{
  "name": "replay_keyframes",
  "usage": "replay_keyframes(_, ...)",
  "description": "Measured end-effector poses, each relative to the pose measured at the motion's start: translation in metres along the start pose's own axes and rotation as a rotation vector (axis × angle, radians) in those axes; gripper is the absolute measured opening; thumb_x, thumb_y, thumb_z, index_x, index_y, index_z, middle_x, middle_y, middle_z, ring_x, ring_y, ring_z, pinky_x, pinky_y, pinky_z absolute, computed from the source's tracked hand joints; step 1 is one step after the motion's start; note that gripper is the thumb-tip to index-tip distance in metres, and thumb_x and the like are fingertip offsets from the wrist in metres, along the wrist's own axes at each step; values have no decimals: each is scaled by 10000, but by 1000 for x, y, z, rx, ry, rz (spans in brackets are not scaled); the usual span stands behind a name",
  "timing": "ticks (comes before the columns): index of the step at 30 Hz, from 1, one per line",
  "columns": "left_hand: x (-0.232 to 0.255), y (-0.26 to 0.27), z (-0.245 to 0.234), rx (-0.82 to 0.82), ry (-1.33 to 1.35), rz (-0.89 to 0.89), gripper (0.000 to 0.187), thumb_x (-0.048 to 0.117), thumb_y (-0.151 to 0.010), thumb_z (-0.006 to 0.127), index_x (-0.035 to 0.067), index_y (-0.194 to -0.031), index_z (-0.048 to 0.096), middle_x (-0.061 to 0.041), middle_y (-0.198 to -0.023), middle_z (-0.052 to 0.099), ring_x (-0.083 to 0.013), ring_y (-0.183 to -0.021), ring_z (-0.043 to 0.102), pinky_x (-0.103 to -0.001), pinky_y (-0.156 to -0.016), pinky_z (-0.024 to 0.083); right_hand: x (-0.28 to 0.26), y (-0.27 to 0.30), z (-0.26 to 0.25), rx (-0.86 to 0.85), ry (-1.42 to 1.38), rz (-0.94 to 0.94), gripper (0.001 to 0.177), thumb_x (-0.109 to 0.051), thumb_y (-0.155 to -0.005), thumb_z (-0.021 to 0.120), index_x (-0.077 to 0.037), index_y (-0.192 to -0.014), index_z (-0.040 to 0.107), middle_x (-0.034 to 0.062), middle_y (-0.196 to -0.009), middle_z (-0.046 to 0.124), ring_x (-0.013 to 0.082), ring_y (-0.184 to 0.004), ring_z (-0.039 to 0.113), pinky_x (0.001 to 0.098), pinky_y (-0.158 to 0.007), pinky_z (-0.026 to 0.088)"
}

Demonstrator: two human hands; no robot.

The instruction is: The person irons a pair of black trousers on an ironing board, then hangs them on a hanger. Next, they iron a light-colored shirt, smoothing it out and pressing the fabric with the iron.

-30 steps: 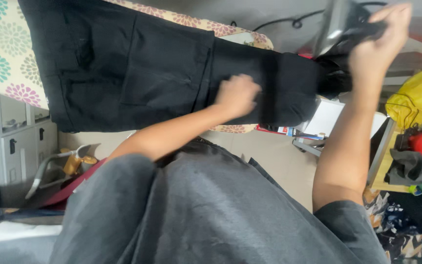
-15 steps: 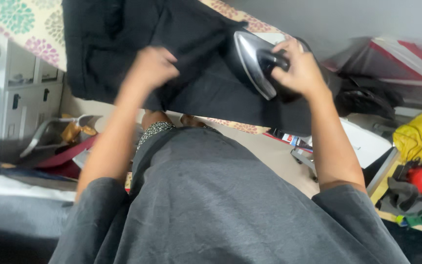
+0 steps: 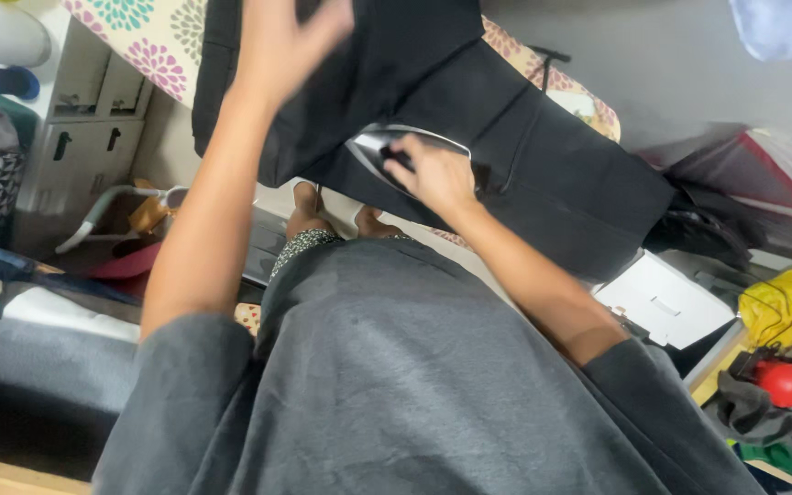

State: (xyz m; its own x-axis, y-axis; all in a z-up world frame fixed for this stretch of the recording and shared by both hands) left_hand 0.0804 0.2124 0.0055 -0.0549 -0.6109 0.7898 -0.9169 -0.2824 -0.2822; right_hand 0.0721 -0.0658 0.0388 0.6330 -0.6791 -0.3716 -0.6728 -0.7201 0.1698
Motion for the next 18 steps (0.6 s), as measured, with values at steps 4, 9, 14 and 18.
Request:
replay_keyframes(4, 57, 97, -14, -187, -300, -8, 1063, 437, -552, 954, 37, -1403, 456, -213, -1345, 417, -437, -1233, 422, -566, -1034, 327, -15, -3, 13, -5, -5, -25, 293, -433, -936, 723, -182, -1086, 702, 98, -743, 730, 307, -644, 714, 437, -559, 540)
replay_keyframes(9, 44, 160, -33, -112, -735, 24, 677, 104, -804, 792, 178, -1455, 623, -104, -1376, 536, -301, -1280, 510, -511, -1119, 330, -45, -3, 23, -10, -2, -210, 272, -418, -914, 740, -206, -1077, 687, 97, -759, 727, 310, -669, 711, 438, -600, 549)
replay_keyframes(14, -4, 154, -84, 23, -429, -63, 296, 7, -836, 717, 142, -1098, 740, -40, -1086, 673, -258, -1168, 622, -498, -1082, 349, -61, -22, 39, -26, -21, -116, 329, -408, -940, 715, -165, -1148, 637, 89, -799, 742, 323, -691, 714, 446, -568, 535)
replay_keyframes(18, -31, 109, -106, -33, -240, -119, 178, 126, -871, 812, 124, -1043, 767, -93, -856, 672, -296, -909, 652, -435, -929, 423, -82, -47, 63, -166, -12, -1, 372, -450, -932, 708, -155, -1147, 636, 119, -711, 710, 348, -675, 708, 474, -579, 536)
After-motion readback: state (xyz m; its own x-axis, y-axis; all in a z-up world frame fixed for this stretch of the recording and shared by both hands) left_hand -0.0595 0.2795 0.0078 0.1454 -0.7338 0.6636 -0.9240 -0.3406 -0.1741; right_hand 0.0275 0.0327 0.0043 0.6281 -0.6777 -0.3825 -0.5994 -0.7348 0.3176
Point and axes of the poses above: each hand's wrist, its own y-axis away from the middle knuckle, its own z-axis out of the palm, x = y × z, the point moved 7 cm from there along -y, towards the middle knuckle
